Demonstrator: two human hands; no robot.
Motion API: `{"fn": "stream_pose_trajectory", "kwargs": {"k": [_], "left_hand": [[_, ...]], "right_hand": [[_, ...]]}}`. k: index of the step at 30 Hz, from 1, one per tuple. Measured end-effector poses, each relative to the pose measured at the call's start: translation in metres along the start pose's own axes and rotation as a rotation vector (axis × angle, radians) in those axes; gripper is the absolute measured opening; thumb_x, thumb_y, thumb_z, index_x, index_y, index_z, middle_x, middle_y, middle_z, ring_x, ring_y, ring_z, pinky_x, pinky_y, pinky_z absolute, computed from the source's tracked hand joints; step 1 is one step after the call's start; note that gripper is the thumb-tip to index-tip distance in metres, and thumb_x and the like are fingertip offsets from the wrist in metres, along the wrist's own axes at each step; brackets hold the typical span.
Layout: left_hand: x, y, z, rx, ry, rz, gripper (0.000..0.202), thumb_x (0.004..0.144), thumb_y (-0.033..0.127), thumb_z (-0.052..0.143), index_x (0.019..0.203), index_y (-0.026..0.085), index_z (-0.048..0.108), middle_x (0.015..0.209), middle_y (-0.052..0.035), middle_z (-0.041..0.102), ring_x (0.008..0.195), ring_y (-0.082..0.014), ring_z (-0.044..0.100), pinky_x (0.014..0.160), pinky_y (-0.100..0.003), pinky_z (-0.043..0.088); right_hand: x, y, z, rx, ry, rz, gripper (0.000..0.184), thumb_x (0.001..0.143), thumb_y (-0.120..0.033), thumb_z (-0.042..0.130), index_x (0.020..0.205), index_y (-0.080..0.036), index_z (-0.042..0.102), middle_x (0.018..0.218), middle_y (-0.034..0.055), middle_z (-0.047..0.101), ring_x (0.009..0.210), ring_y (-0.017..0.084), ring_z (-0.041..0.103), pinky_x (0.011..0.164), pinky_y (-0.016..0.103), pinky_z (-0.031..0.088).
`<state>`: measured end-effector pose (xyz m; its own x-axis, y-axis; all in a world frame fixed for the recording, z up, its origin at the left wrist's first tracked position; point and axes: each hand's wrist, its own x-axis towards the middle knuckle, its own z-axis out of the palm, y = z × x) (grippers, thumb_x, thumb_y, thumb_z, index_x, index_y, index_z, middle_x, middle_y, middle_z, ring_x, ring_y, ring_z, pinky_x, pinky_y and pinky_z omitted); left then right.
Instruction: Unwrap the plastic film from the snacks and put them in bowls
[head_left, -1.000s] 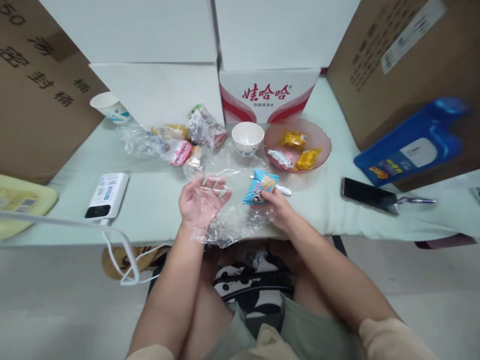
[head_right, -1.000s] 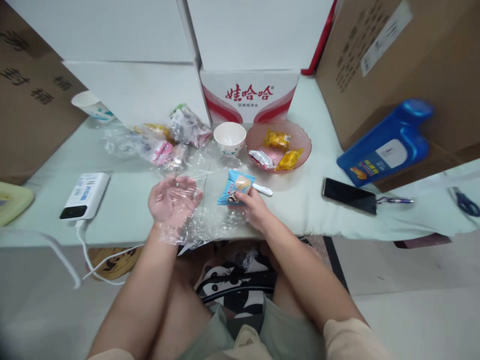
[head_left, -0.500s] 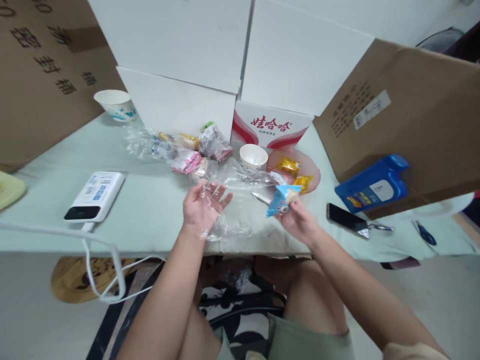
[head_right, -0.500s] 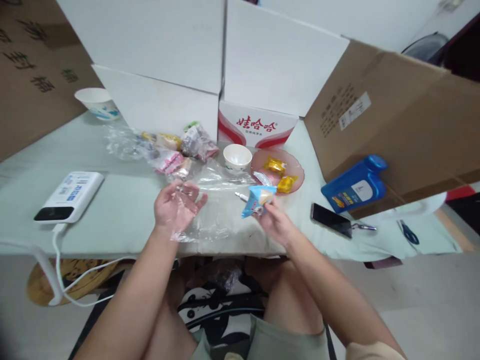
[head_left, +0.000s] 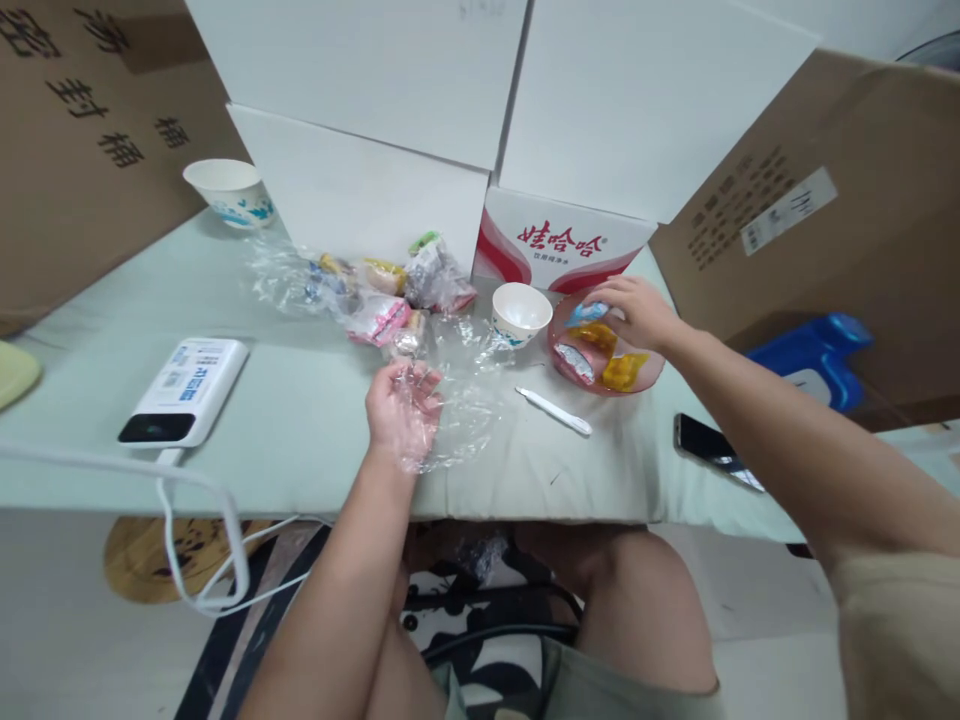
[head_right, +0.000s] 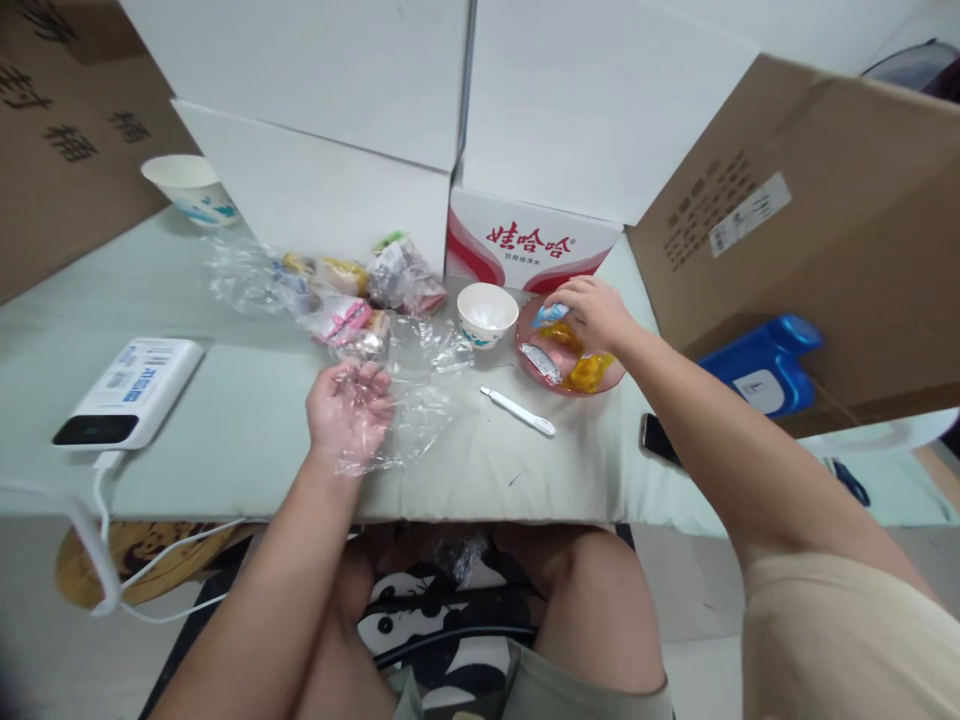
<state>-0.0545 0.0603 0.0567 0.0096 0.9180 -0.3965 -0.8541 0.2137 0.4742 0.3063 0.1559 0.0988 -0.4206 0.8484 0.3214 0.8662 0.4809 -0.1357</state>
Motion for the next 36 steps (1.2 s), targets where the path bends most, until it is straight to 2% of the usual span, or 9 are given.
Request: {"fn": "stream_pose_trajectory", "kwargs": {"k": [7, 11, 17, 20, 24, 27, 29, 33, 36], "left_hand": [[-0.002, -0.004, 0.007, 0.050, 0.015, -0.026, 0.016, 0.067, 0.019, 0.059, 0.069, 0.020, 0.042, 0.060, 0.0056, 0.051, 0.052, -0.0081, 0.060, 0.037, -0.014, 0.034], [0.000, -0.006, 0.007, 0.055, 0.039, -0.037, 0.014, 0.068, 0.019, 0.057, 0.067, 0.020, 0.043, 0.059, 0.0051, 0.049, 0.050, -0.0069, 0.055, 0.037, -0.015, 0.033], [0.003, -0.013, 0.006, 0.239, -0.013, -0.030, 0.027, 0.076, 0.035, 0.063, 0.067, 0.021, 0.043, 0.061, 0.0033, 0.049, 0.051, -0.0079, 0.051, 0.037, -0.017, 0.029], [-0.001, -0.017, 0.006, 0.349, -0.070, -0.029, 0.036, 0.069, 0.041, 0.075, 0.070, 0.021, 0.045, 0.064, 0.0036, 0.051, 0.054, -0.0084, 0.053, 0.036, -0.016, 0.028], [-0.004, -0.021, -0.004, 0.512, -0.066, 0.079, 0.035, 0.059, 0.035, 0.078, 0.074, 0.021, 0.050, 0.069, 0.0038, 0.056, 0.057, -0.0100, 0.055, 0.038, -0.018, 0.031], [0.000, -0.016, -0.020, 0.805, 0.088, 0.224, 0.023, 0.069, 0.038, 0.069, 0.070, 0.020, 0.053, 0.064, 0.0026, 0.056, 0.054, -0.0099, 0.050, 0.040, -0.020, 0.030], [0.005, -0.010, -0.030, 0.973, 0.214, 0.310, 0.020, 0.074, 0.037, 0.064, 0.067, 0.020, 0.055, 0.063, 0.0017, 0.057, 0.054, -0.0098, 0.050, 0.043, -0.020, 0.032], [0.013, 0.002, -0.038, 0.948, 0.296, 0.269, 0.016, 0.074, 0.035, 0.061, 0.071, 0.020, 0.054, 0.072, -0.0008, 0.066, 0.059, -0.0126, 0.059, 0.047, -0.021, 0.036], [0.016, 0.004, -0.040, 0.908, 0.283, 0.249, 0.014, 0.074, 0.033, 0.058, 0.072, 0.022, 0.051, 0.070, -0.0012, 0.067, 0.059, -0.0151, 0.062, 0.049, -0.023, 0.039]], "right_hand": [[0.030, 0.018, 0.028, -0.126, -0.266, -0.036, 0.031, 0.079, -0.020, 0.063, 0.106, -0.031, 0.074, 0.123, 0.0051, 0.072, 0.130, 0.035, 0.051, 0.102, 0.059, 0.036], [0.016, -0.001, 0.015, -0.013, -0.024, 0.130, 0.036, 0.085, -0.023, 0.056, 0.118, -0.027, 0.069, 0.128, 0.0090, 0.068, 0.129, 0.036, 0.054, 0.106, 0.060, 0.038], [-0.073, -0.078, 0.020, 0.411, 0.287, 0.363, 0.024, 0.092, -0.030, 0.050, 0.110, -0.025, 0.064, 0.110, 0.0076, 0.073, 0.103, 0.027, 0.069, 0.095, 0.048, 0.054], [-0.103, -0.127, 0.045, 0.529, 0.203, 0.174, 0.031, 0.091, -0.032, 0.055, 0.121, -0.025, 0.061, 0.124, 0.0111, 0.069, 0.118, 0.028, 0.065, 0.103, 0.049, 0.051], [-0.106, -0.168, 0.073, 0.502, -0.031, -0.136, 0.038, 0.087, -0.035, 0.065, 0.124, -0.025, 0.064, 0.151, 0.0122, 0.053, 0.146, 0.033, 0.040, 0.115, 0.055, 0.038], [-0.103, -0.179, 0.087, 0.418, -0.095, -0.171, 0.012, 0.089, -0.026, 0.060, 0.092, -0.024, 0.072, 0.134, 0.0085, 0.067, 0.141, 0.034, 0.046, 0.110, 0.058, 0.039], [-0.105, -0.182, 0.091, 0.385, -0.095, -0.179, 0.015, 0.090, -0.021, 0.057, 0.084, -0.023, 0.070, 0.126, 0.0079, 0.071, 0.136, 0.033, 0.052, 0.106, 0.057, 0.041], [-0.112, -0.185, 0.092, 0.420, -0.064, -0.185, 0.013, 0.092, -0.025, 0.057, 0.097, -0.024, 0.069, 0.124, 0.0080, 0.073, 0.130, 0.030, 0.058, 0.106, 0.053, 0.040], [-0.111, -0.189, 0.097, 0.410, -0.087, -0.156, 0.030, 0.092, -0.031, 0.060, 0.121, -0.023, 0.064, 0.131, 0.0097, 0.069, 0.130, 0.029, 0.057, 0.107, 0.052, 0.040]]}}
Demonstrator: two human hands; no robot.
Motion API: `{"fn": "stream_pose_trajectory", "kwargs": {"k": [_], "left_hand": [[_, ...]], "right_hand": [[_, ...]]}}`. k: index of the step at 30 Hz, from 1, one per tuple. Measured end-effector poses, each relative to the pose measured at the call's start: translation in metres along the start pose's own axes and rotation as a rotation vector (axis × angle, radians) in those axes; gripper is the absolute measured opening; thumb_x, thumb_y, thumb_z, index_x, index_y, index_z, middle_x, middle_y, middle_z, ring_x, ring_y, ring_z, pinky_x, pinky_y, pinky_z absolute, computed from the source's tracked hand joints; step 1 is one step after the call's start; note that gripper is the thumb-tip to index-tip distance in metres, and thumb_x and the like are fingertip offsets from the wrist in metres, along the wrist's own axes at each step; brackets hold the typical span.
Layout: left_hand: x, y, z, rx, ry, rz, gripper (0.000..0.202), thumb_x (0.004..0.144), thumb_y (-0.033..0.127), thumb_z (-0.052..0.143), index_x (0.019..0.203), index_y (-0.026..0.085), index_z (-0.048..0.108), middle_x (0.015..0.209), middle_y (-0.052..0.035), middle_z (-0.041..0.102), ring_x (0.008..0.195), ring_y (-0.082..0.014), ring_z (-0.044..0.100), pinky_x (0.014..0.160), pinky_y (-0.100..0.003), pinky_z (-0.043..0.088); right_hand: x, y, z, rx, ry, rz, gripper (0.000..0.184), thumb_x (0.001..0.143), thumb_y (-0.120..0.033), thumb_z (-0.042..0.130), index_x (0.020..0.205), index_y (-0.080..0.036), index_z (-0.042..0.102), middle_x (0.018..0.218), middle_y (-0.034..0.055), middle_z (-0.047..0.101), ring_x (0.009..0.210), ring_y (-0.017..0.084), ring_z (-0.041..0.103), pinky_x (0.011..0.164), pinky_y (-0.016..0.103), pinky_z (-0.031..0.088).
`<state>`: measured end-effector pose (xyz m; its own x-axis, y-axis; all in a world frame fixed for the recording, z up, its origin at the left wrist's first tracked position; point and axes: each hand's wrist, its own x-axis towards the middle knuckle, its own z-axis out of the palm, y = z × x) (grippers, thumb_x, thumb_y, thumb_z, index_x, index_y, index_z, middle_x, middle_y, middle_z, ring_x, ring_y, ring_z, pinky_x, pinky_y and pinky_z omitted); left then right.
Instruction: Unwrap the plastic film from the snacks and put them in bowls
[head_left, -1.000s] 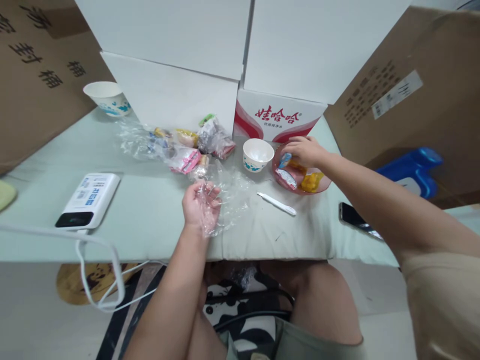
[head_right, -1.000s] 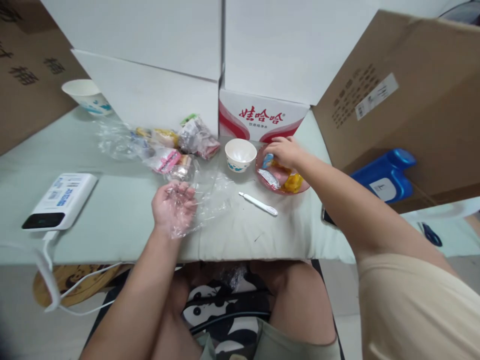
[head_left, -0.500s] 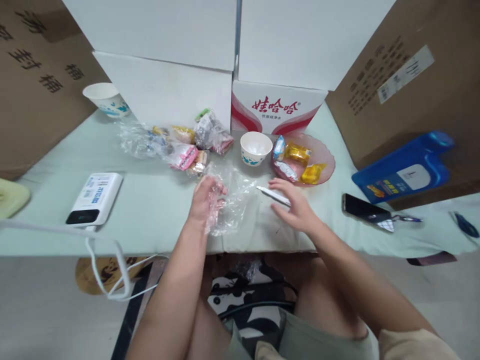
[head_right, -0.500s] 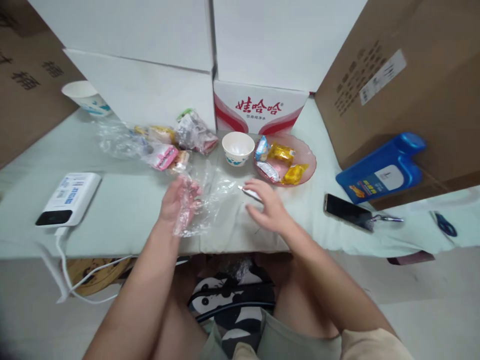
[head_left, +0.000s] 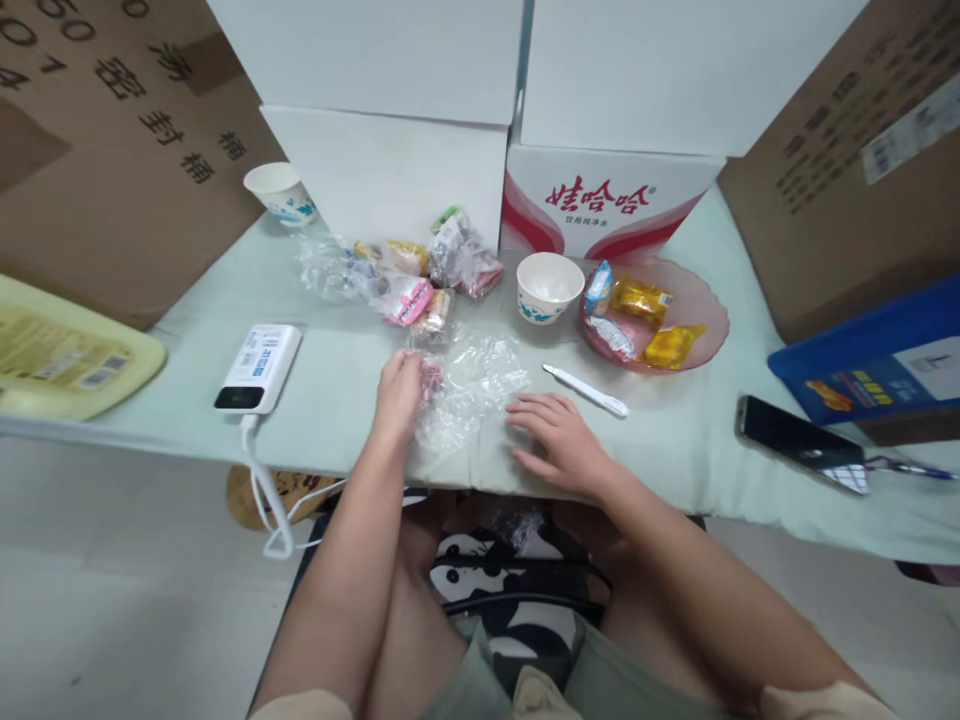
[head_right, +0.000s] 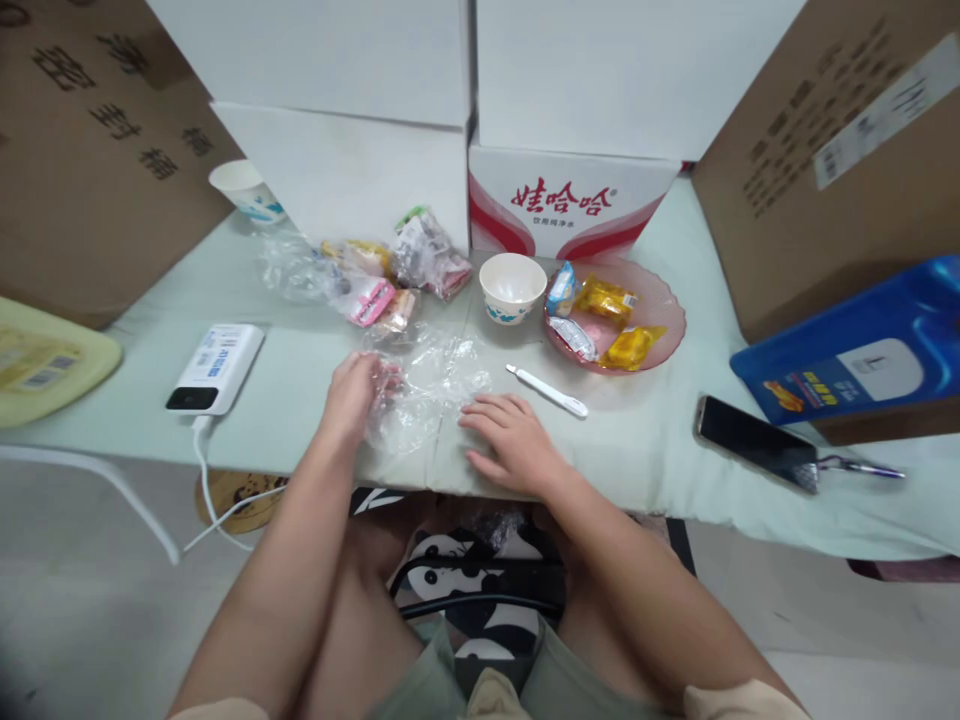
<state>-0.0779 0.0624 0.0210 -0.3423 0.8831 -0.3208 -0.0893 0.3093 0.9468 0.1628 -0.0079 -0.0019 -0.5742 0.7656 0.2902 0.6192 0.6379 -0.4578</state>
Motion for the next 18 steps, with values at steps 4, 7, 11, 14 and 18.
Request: {"fn": "stream_pose_trajectory", "kwargs": {"k": [4, 7, 11, 14, 18], "left_hand": [[-0.002, -0.003, -0.003, -0.013, 0.012, 0.055, 0.011, 0.080, 0.031, 0.052, 0.074, 0.022, 0.049, 0.062, -0.0003, 0.062, 0.059, -0.0164, 0.062, 0.052, -0.024, 0.043], [-0.007, -0.003, -0.006, 0.026, 0.035, 0.070, 0.012, 0.080, 0.032, 0.050, 0.073, 0.022, 0.049, 0.065, -0.0003, 0.060, 0.056, -0.0150, 0.059, 0.047, -0.021, 0.040], [-0.009, -0.003, -0.005, 0.098, -0.020, 0.051, 0.014, 0.081, 0.033, 0.050, 0.081, 0.020, 0.056, 0.072, -0.0013, 0.061, 0.058, -0.0140, 0.059, 0.045, -0.020, 0.044], [-0.006, -0.004, -0.005, 0.154, -0.031, 0.018, 0.018, 0.083, 0.033, 0.051, 0.094, 0.021, 0.059, 0.082, -0.0033, 0.064, 0.060, -0.0138, 0.061, 0.048, -0.022, 0.047], [-0.014, -0.005, -0.021, 0.358, 0.058, 0.339, 0.042, 0.078, 0.033, 0.064, 0.118, 0.023, 0.057, 0.117, -0.0102, 0.064, 0.091, -0.0205, 0.068, 0.071, -0.032, 0.058]], "right_hand": [[0.008, 0.000, 0.012, -0.107, -0.047, 0.036, 0.016, 0.093, -0.025, 0.057, 0.105, -0.024, 0.068, 0.130, 0.0074, 0.070, 0.133, 0.030, 0.054, 0.110, 0.052, 0.035], [0.006, -0.003, 0.012, -0.172, -0.041, 0.057, 0.019, 0.097, -0.019, 0.050, 0.088, -0.022, 0.067, 0.105, 0.0063, 0.077, 0.125, 0.027, 0.060, 0.112, 0.048, 0.030], [-0.007, -0.014, 0.000, -0.217, -0.091, 0.136, 0.017, 0.097, -0.025, 0.051, 0.101, -0.021, 0.067, 0.093, 0.0067, 0.077, 0.100, 0.023, 0.065, 0.100, 0.042, 0.032], [-0.017, -0.024, -0.008, -0.238, -0.150, 0.146, 0.025, 0.093, -0.038, 0.061, 0.112, -0.023, 0.066, 0.089, 0.0059, 0.076, 0.100, 0.027, 0.061, 0.095, 0.044, 0.028], [-0.019, -0.034, -0.008, -0.274, -0.202, 0.103, 0.023, 0.090, -0.040, 0.064, 0.105, -0.024, 0.069, 0.089, 0.0051, 0.073, 0.095, 0.025, 0.057, 0.093, 0.044, 0.024]]}}
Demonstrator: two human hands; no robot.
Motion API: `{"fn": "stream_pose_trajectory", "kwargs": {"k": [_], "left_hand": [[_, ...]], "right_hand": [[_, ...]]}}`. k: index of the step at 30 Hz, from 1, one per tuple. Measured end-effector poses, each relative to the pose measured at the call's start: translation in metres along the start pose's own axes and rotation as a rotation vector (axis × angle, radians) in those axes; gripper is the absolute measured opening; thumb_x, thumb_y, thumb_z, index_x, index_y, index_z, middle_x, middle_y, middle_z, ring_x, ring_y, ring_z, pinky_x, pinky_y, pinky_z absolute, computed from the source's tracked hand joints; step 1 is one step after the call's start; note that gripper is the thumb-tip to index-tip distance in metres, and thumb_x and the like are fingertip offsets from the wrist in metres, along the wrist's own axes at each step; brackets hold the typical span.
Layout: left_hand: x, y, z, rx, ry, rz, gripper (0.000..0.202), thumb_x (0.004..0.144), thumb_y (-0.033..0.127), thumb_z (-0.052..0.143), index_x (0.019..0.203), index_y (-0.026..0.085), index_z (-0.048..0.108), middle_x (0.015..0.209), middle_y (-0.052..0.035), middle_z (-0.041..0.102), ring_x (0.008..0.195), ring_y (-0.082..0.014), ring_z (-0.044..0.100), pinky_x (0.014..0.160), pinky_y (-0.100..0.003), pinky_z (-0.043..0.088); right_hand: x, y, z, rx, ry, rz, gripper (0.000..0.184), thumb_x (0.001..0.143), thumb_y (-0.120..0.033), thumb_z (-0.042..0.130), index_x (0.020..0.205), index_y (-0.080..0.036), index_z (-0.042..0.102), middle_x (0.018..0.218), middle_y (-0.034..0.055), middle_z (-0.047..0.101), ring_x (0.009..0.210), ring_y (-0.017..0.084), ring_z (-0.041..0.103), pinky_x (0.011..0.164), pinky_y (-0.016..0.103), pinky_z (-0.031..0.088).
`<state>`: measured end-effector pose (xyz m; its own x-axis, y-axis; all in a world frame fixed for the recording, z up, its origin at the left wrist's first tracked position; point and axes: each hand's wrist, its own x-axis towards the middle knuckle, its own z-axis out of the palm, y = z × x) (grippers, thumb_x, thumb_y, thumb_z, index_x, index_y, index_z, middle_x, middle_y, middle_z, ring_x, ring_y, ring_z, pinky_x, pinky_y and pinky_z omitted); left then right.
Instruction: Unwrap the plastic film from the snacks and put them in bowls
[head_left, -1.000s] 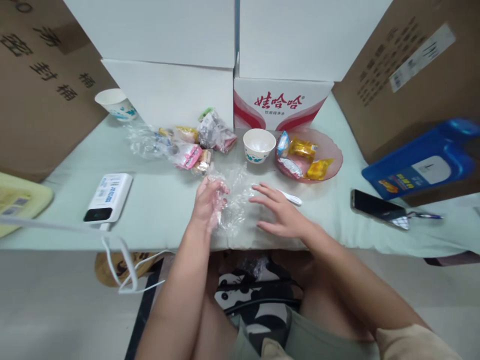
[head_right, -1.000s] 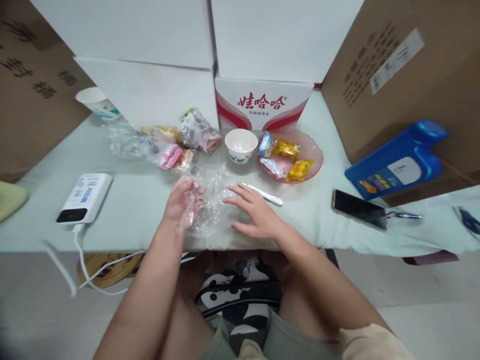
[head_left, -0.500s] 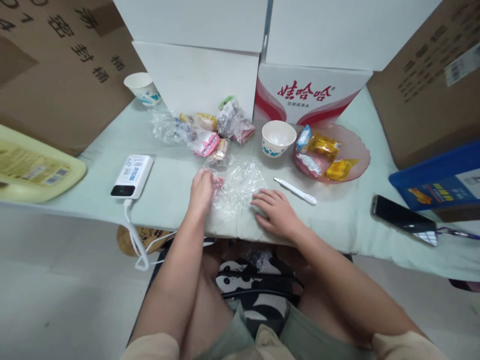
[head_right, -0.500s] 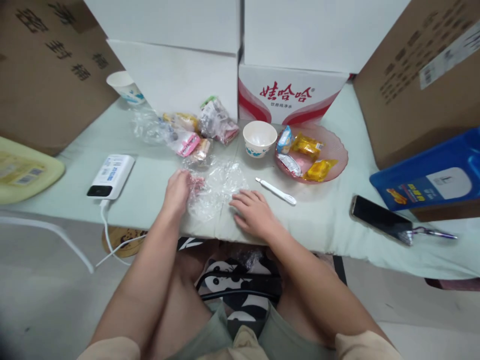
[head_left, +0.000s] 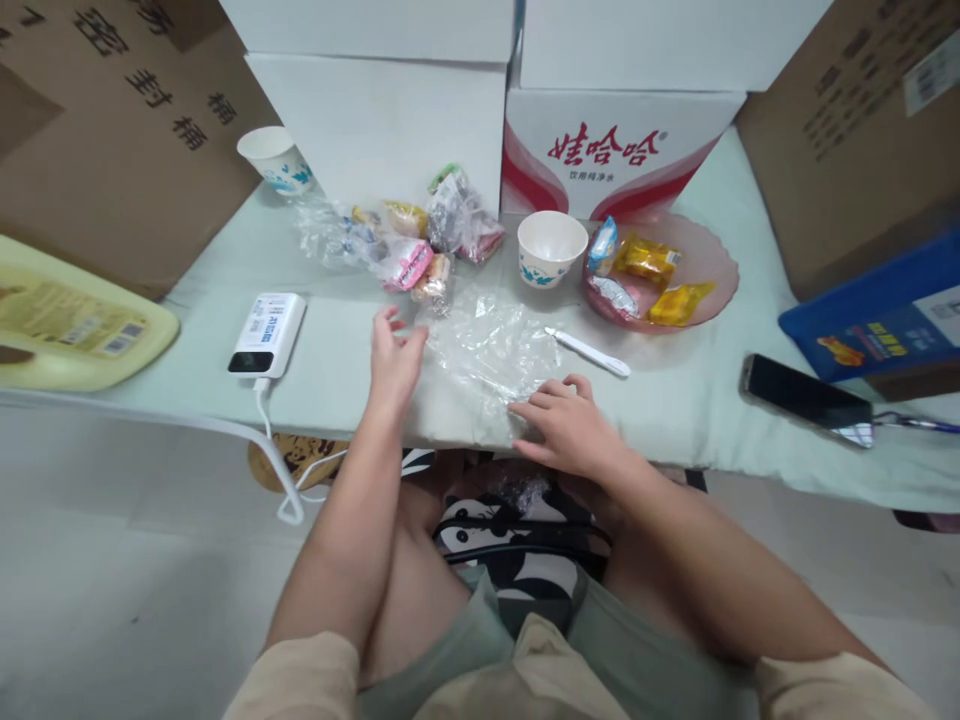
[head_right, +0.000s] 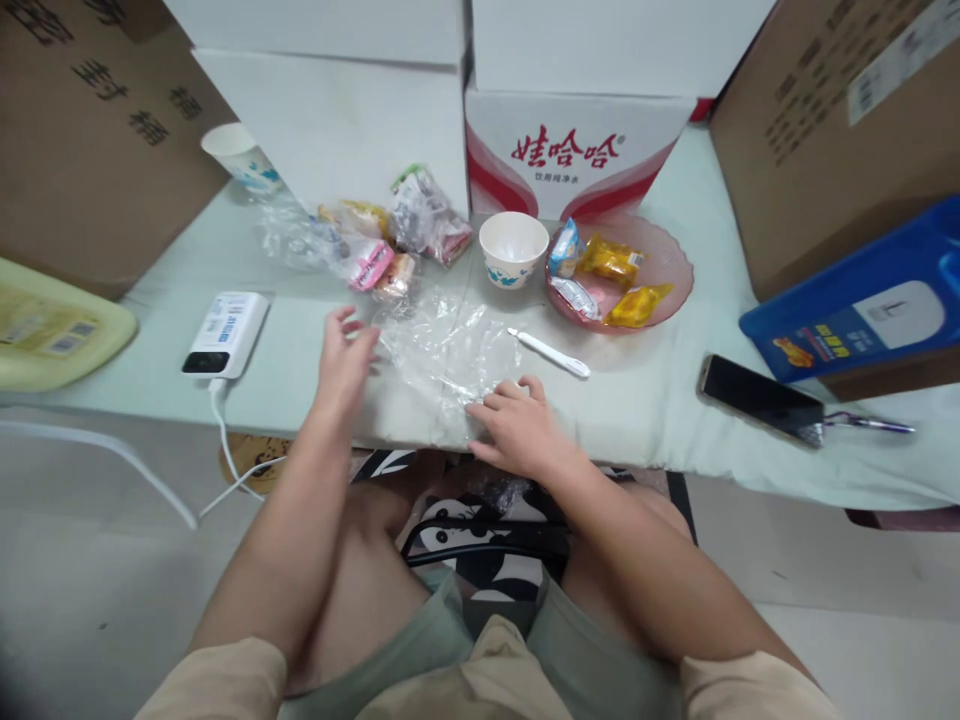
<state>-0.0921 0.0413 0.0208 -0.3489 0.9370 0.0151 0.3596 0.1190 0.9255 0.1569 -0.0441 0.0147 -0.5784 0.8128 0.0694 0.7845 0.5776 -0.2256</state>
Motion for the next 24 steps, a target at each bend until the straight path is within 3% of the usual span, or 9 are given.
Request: {"fn": "stream_pose_trajectory", "kwargs": {"k": [2, 4, 5, 7, 8, 11, 16, 19, 24], "left_hand": [[-0.012, -0.001, -0.012, 0.142, -0.143, 0.360, 0.046, 0.075, 0.035, 0.070, 0.118, 0.023, 0.062, 0.129, -0.0115, 0.062, 0.116, -0.0268, 0.063, 0.096, -0.042, 0.054], [-0.027, -0.001, -0.022, 0.309, -0.499, 0.620, 0.044, 0.072, 0.039, 0.076, 0.112, 0.024, 0.068, 0.134, -0.0102, 0.064, 0.135, -0.0324, 0.052, 0.114, -0.051, 0.042], [-0.033, -0.002, -0.025, 0.390, -0.640, 0.670, 0.041, 0.072, 0.040, 0.078, 0.109, 0.024, 0.071, 0.136, -0.0096, 0.064, 0.140, -0.0345, 0.047, 0.117, -0.053, 0.038], [-0.043, -0.004, -0.027, 0.497, -0.770, 0.690, 0.023, 0.079, 0.038, 0.073, 0.098, 0.024, 0.074, 0.136, -0.0076, 0.066, 0.143, -0.0349, 0.045, 0.119, -0.057, 0.034], [-0.045, -0.005, -0.027, 0.507, -0.764, 0.681, 0.016, 0.085, 0.036, 0.068, 0.093, 0.023, 0.074, 0.133, -0.0071, 0.068, 0.141, -0.0335, 0.048, 0.119, -0.057, 0.034], [-0.044, -0.011, -0.028, 0.407, -0.663, 0.641, 0.024, 0.096, 0.033, 0.052, 0.088, 0.021, 0.072, 0.115, -0.0073, 0.075, 0.130, -0.0268, 0.059, 0.113, -0.050, 0.043], [-0.036, -0.023, -0.037, 0.495, -0.766, 0.638, 0.038, 0.079, 0.044, 0.075, 0.110, 0.023, 0.072, 0.131, -0.0092, 0.069, 0.137, -0.0330, 0.052, 0.116, -0.055, 0.038], [-0.034, -0.029, -0.042, 0.464, -0.757, 0.654, 0.021, 0.090, 0.037, 0.062, 0.093, 0.021, 0.075, 0.124, -0.0093, 0.072, 0.129, -0.0290, 0.059, 0.111, -0.050, 0.044], [-0.032, -0.029, -0.049, 0.245, -0.590, 0.616, 0.023, 0.092, 0.035, 0.057, 0.083, 0.021, 0.074, 0.103, -0.0078, 0.077, 0.111, -0.0237, 0.068, 0.101, -0.043, 0.053]], "right_hand": [[0.003, -0.002, 0.003, -0.013, 0.002, -0.001, 0.013, 0.092, -0.033, 0.062, 0.092, -0.023, 0.070, 0.085, 0.0042, 0.072, 0.091, 0.023, 0.055, 0.090, 0.042, 0.023], [0.006, -0.002, 0.007, 0.003, 0.009, 0.001, 0.020, 0.094, -0.026, 0.057, 0.077, -0.021, 0.068, 0.077, 0.0034, 0.069, 0.085, 0.020, 0.053, 0.086, 0.040, 0.024], [0.006, -0.002, 0.009, 0.025, 0.019, 0.007, 0.026, 0.095, -0.025, 0.055, 0.073, -0.020, 0.067, 0.072, 0.0030, 0.067, 0.082, 0.019, 0.052, 0.083, 0.040, 0.024], [0.006, 0.000, 0.012, 0.090, 0.072, 0.026, 0.029, 0.097, -0.026, 0.052, 0.074, -0.021, 0.069, 0.069, 0.0027, 0.065, 0.080, 0.019, 0.052, 0.080, 0.039, 0.025], [0.005, 0.001, 0.012, 0.126, 0.115, 0.034, 0.026, 0.097, -0.028, 0.053, 0.080, -0.021, 0.072, 0.072, 0.0031, 0.067, 0.081, 0.019, 0.053, 0.081, 0.039, 0.026], [0.001, 0.006, 0.013, 0.219, 0.221, 0.017, 0.022, 0.092, -0.039, 0.061, 0.101, -0.024, 0.075, 0.096, 0.0060, 0.071, 0.097, 0.023, 0.057, 0.088, 0.040, 0.030], [0.001, 0.012, 0.010, 0.265, 0.143, 0.008, 0.022, 0.093, -0.040, 0.059, 0.103, -0.025, 0.072, 0.113, 0.0059, 0.074, 0.116, 0.027, 0.061, 0.100, 0.046, 0.027], [0.003, 0.015, 0.009, 0.264, 0.112, 0.052, 0.036, 0.092, -0.043, 0.059, 0.121, -0.024, 0.066, 0.126, 0.0091, 0.071, 0.121, 0.029, 0.061, 0.103, 0.049, 0.027], [-0.004, 0.027, 0.005, 0.246, 0.119, 0.124, 0.057, 0.092, -0.048, 0.055, 0.143, -0.023, 0.052, 0.147, 0.0145, 0.058, 0.132, 0.032, 0.055, 0.104, 0.050, 0.033]]}}
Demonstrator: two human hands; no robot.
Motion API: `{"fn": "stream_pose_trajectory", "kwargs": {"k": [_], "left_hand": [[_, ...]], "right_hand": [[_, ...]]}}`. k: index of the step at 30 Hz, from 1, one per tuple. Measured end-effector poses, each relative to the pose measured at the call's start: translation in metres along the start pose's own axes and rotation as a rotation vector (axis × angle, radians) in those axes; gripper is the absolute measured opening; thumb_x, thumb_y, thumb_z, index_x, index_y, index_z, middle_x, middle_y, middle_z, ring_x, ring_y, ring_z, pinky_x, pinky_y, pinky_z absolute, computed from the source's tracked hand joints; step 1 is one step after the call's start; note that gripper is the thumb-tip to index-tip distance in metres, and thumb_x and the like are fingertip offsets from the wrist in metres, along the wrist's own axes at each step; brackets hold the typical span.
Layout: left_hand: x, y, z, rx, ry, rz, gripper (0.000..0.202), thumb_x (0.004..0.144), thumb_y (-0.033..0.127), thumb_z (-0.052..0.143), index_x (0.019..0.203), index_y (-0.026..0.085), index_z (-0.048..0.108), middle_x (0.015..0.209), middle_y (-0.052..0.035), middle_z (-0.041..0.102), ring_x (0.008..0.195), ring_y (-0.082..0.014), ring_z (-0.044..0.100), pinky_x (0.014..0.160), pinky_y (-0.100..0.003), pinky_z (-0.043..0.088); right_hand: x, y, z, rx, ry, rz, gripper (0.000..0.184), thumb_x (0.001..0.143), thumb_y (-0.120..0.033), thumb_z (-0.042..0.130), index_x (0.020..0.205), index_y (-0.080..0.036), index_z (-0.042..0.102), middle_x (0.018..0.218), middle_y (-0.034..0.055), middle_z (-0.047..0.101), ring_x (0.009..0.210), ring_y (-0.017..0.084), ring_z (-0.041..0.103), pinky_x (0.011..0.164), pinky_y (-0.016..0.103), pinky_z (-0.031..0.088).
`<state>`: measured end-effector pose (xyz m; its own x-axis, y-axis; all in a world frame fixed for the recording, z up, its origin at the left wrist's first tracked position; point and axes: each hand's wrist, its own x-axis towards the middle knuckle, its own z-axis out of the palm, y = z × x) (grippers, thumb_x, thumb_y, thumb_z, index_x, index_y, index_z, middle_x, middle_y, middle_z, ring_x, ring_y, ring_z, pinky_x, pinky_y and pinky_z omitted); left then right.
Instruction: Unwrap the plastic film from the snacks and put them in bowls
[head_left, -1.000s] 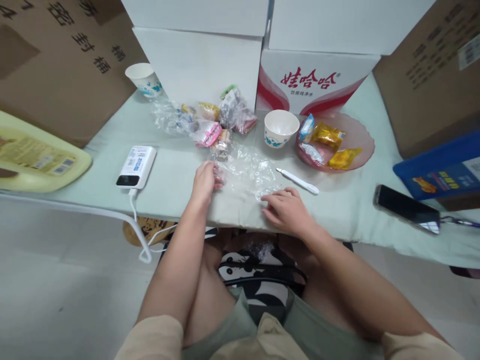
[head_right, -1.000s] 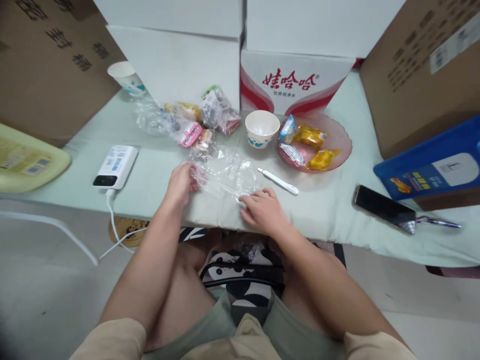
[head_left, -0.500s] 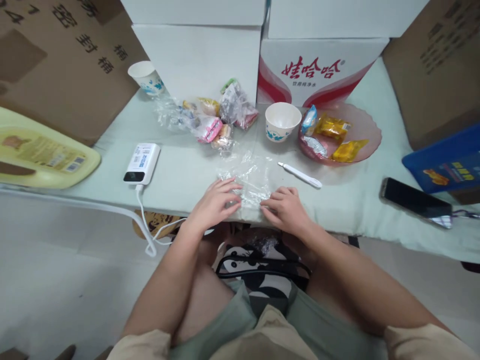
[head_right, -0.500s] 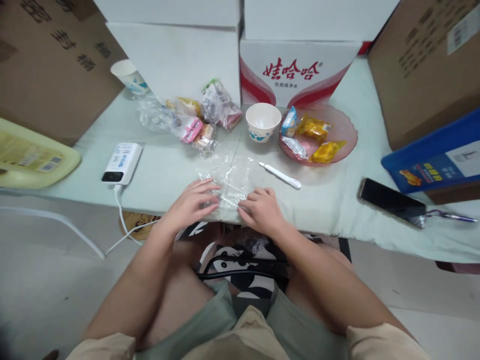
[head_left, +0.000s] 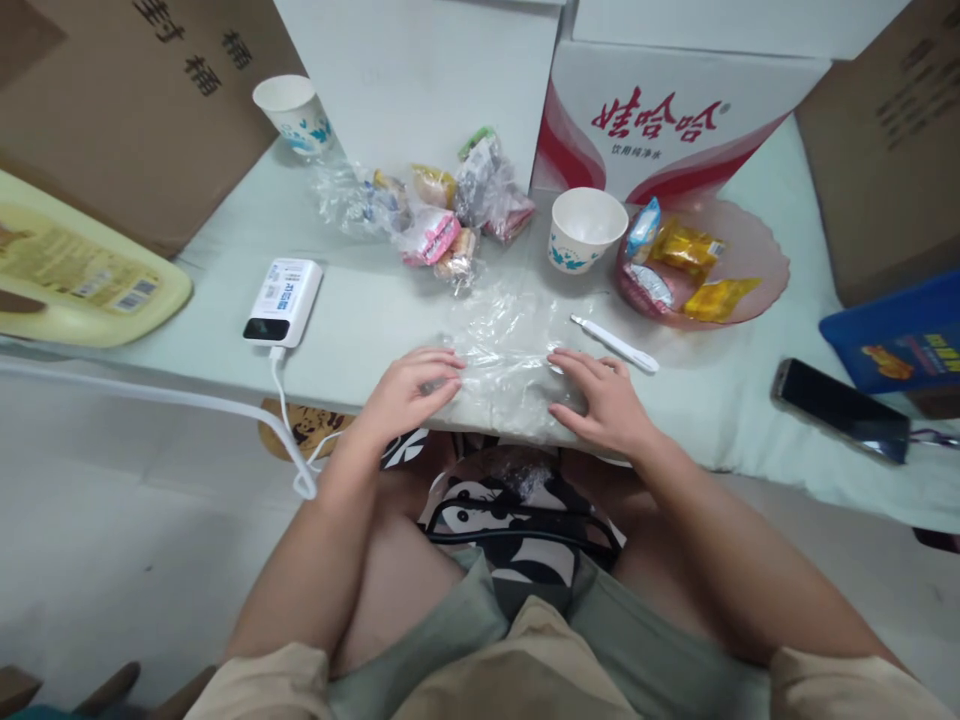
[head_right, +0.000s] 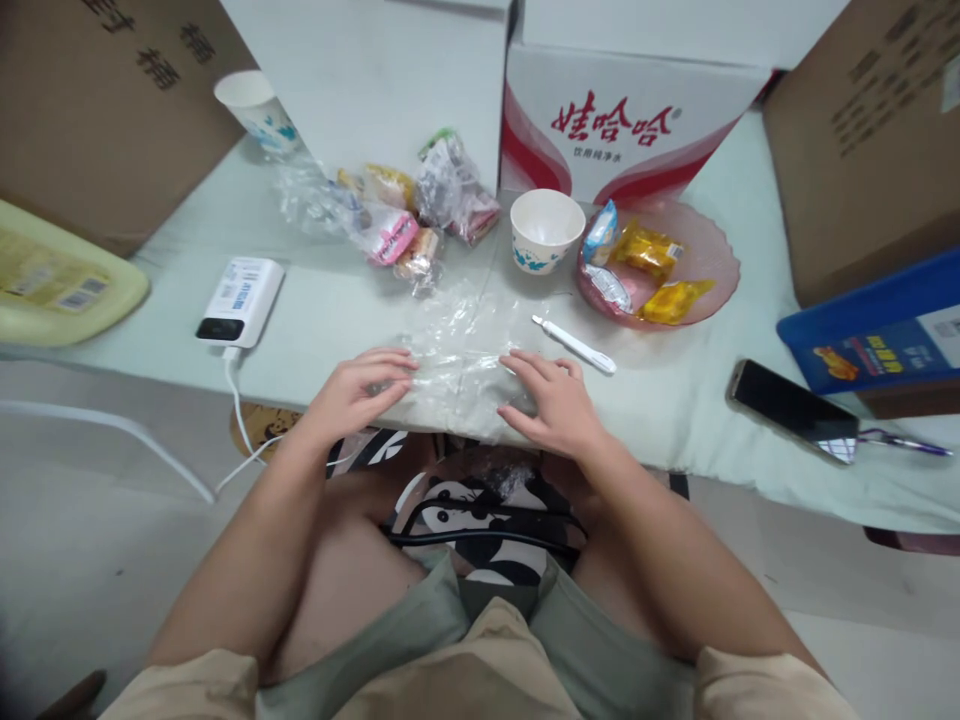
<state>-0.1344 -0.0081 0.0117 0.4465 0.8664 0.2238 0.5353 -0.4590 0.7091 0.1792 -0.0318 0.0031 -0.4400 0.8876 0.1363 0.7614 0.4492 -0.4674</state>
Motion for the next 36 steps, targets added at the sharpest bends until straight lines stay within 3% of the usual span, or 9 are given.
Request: {"fn": "stream_pose_trajectory", "kwargs": {"k": [7, 10, 14, 16, 20, 24, 27, 30, 36], "left_hand": [[0.004, 0.009, 0.002, -0.078, 0.127, -0.144, 0.030, 0.090, 0.041, 0.057, 0.081, 0.019, 0.075, 0.098, -0.0092, 0.078, 0.099, -0.0237, 0.072, 0.093, -0.037, 0.055], [0.007, 0.014, 0.004, -0.113, 0.083, -0.170, 0.035, 0.092, 0.042, 0.053, 0.079, 0.018, 0.074, 0.089, -0.0075, 0.078, 0.086, -0.0205, 0.072, 0.083, -0.031, 0.055], [0.008, 0.017, 0.003, -0.077, 0.073, -0.182, 0.031, 0.089, 0.043, 0.056, 0.079, 0.018, 0.071, 0.078, -0.0043, 0.076, 0.075, -0.0183, 0.070, 0.073, -0.028, 0.053], [0.007, 0.016, 0.002, -0.062, 0.063, -0.182, 0.027, 0.081, 0.044, 0.066, 0.090, 0.019, 0.070, 0.081, -0.0032, 0.076, 0.076, -0.0184, 0.069, 0.076, -0.029, 0.054], [0.004, 0.012, -0.002, -0.036, -0.022, -0.180, 0.054, 0.067, 0.043, 0.081, 0.115, 0.021, 0.066, 0.092, -0.0032, 0.077, 0.085, -0.0200, 0.070, 0.086, -0.033, 0.054], [0.007, 0.007, -0.001, -0.024, 0.034, -0.202, 0.026, 0.078, 0.043, 0.071, 0.090, 0.020, 0.071, 0.088, -0.0059, 0.074, 0.084, -0.0208, 0.069, 0.085, -0.035, 0.054], [0.012, 0.005, 0.002, -0.108, 0.173, -0.228, 0.025, 0.077, 0.044, 0.069, 0.075, 0.019, 0.067, 0.086, -0.0065, 0.072, 0.083, -0.0207, 0.067, 0.082, -0.034, 0.054], [0.016, 0.004, 0.003, -0.184, 0.286, -0.275, 0.027, 0.072, 0.045, 0.071, 0.073, 0.019, 0.063, 0.079, -0.0043, 0.070, 0.077, -0.0185, 0.065, 0.075, -0.031, 0.053], [0.018, -0.003, 0.003, -0.265, 0.286, -0.343, 0.040, 0.063, 0.044, 0.081, 0.089, 0.020, 0.062, 0.062, 0.0048, 0.059, 0.057, -0.0121, 0.054, 0.059, -0.025, 0.045]], "right_hand": [[-0.015, 0.013, 0.005, -0.156, -0.027, -0.216, 0.071, 0.081, -0.057, 0.070, 0.145, -0.032, 0.051, 0.163, 0.0076, 0.038, 0.153, 0.036, 0.027, 0.119, 0.059, 0.020], [-0.009, 0.008, 0.014, -0.165, 0.007, -0.237, 0.047, 0.089, -0.039, 0.065, 0.135, -0.032, 0.059, 0.159, 0.0057, 0.046, 0.151, 0.032, 0.033, 0.119, 0.056, 0.022], [0.002, 0.001, 0.016, -0.001, 0.100, -0.200, 0.017, 0.096, -0.028, 0.053, 0.092, -0.026, 0.069, 0.138, 0.0055, 0.066, 0.139, 0.028, 0.051, 0.116, 0.052, 0.032], [0.001, -0.002, 0.012, 0.196, 0.137, -0.143, 0.018, 0.096, -0.029, 0.051, 0.085, -0.024, 0.065, 0.127, 0.0076, 0.071, 0.128, 0.027, 0.060, 0.108, 0.049, 0.042], [-0.004, -0.001, 0.005, 0.624, 0.271, 0.173, 0.020, 0.096, -0.039, 0.050, 0.086, -0.024, 0.058, 0.101, 0.0066, 0.077, 0.097, 0.023, 0.071, 0.088, 0.041, 0.054], [-0.003, 0.009, 0.005, 0.859, 0.394, 0.416, 0.028, 0.094, -0.052, 0.053, 0.086, -0.025, 0.052, 0.077, 0.0006, 0.073, 0.077, 0.019, 0.070, 0.083, 0.038, 0.054], [-0.003, 0.015, 0.006, 0.975, 0.379, 0.376, 0.042, 0.089, -0.066, 0.051, 0.107, -0.028, 0.051, 0.080, 0.0002, 0.073, 0.077, 0.020, 0.071, 0.083, 0.041, 0.056], [-0.005, 0.013, 0.007, 0.980, 0.304, 0.236, 0.066, 0.076, -0.067, 0.069, 0.126, -0.029, 0.046, 0.099, 0.0039, 0.074, 0.093, 0.023, 0.072, 0.087, 0.043, 0.056], [-0.002, 0.005, 0.004, 0.879, 0.444, 0.450, 0.025, 0.088, -0.048, 0.063, 0.096, -0.024, 0.058, 0.069, -0.0037, 0.064, 0.053, 0.011, 0.060, 0.056, 0.027, 0.052]]}}
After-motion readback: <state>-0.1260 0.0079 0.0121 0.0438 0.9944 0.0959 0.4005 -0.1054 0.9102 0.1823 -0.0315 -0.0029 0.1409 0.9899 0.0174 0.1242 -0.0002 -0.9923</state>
